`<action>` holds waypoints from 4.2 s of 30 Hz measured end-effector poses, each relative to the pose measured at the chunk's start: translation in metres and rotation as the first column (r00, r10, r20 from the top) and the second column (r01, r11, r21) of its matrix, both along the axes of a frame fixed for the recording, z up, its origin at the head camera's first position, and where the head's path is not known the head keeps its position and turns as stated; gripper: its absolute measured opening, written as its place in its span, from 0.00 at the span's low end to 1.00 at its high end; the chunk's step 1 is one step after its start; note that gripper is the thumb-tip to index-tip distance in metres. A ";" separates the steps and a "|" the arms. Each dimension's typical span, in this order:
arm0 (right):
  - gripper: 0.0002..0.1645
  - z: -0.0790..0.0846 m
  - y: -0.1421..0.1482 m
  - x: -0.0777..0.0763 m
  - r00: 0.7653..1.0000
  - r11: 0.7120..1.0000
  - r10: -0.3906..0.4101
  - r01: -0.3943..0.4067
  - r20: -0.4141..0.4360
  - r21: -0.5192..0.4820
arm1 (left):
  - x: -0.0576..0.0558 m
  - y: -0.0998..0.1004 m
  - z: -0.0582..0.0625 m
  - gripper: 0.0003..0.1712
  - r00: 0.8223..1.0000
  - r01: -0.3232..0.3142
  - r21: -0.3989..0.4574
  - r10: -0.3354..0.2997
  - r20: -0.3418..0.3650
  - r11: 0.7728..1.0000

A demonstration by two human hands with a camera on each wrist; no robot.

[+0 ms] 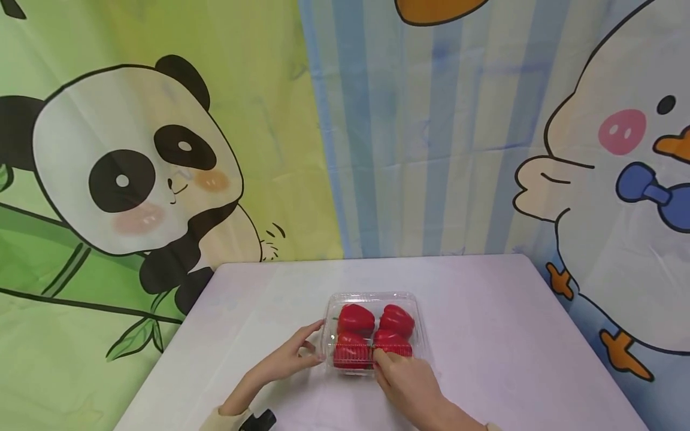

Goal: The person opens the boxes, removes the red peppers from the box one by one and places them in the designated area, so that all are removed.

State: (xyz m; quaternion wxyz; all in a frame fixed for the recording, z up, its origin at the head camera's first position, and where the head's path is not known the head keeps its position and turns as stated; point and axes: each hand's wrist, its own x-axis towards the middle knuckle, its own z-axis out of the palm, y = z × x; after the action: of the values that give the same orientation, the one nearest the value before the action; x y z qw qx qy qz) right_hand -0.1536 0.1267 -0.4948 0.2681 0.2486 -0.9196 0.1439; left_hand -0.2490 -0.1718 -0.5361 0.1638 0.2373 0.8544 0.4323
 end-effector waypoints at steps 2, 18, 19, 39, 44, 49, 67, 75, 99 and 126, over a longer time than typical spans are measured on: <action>0.16 0.004 0.008 0.002 0.998 0.999 -0.034 0.035 0.056 -0.023 | -0.004 -0.001 0.001 0.48 1.000 0.023 -0.027 -0.023 -0.021 0.999; 0.15 0.036 0.064 -0.007 0.971 0.969 -0.148 0.181 0.189 -0.169 | -0.037 0.005 0.016 0.65 0.987 0.154 -0.196 -0.160 -0.019 0.968; 0.15 0.038 0.066 -0.010 0.974 0.968 -0.151 0.181 0.170 -0.174 | -0.038 0.005 0.017 0.65 0.986 0.159 -0.203 -0.166 -0.021 0.966; 0.23 0.049 0.088 -0.068 0.993 0.942 -0.076 0.042 -0.088 -0.334 | -0.051 0.009 0.025 0.53 0.990 0.099 -0.351 -0.126 -0.056 0.931; 0.35 0.045 0.086 -0.089 0.999 0.936 -0.025 0.017 -0.020 -0.351 | -0.051 0.012 0.026 0.54 0.990 0.101 -0.384 -0.132 -0.055 0.918; 0.44 0.036 0.085 -0.110 1.000 0.924 0.003 0.008 0.026 -0.383 | -0.051 0.014 0.027 0.56 0.987 0.115 -0.397 -0.149 -0.056 0.911; 0.50 0.003 0.093 -0.175 0.958 0.851 0.075 0.084 0.278 -0.518 | -0.053 0.014 0.031 0.58 0.990 0.101 -0.389 -0.130 -0.050 0.916; 0.44 -0.023 0.096 -0.185 0.849 0.792 0.149 0.205 0.507 -0.575 | -0.054 0.014 0.030 0.58 0.991 0.095 -0.384 -0.123 -0.051 0.918; 0.38 -0.043 0.097 -0.184 0.701 0.784 0.224 0.283 0.677 -0.552 | -0.054 0.013 0.030 0.58 0.988 0.122 -0.386 -0.150 -0.044 0.914; 0.38 -0.031 0.098 -0.177 0.750 0.910 0.067 0.225 0.658 -0.349 | -0.052 0.014 0.032 0.58 0.988 0.125 -0.383 -0.152 -0.041 0.915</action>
State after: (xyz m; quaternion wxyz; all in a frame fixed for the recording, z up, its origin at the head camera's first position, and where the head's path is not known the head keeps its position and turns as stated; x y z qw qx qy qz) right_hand -0.3306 0.2243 -0.5261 -0.0198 0.0804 -0.9136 0.3981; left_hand -0.3014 -0.1581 -0.5036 0.2065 0.2759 0.9081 0.2379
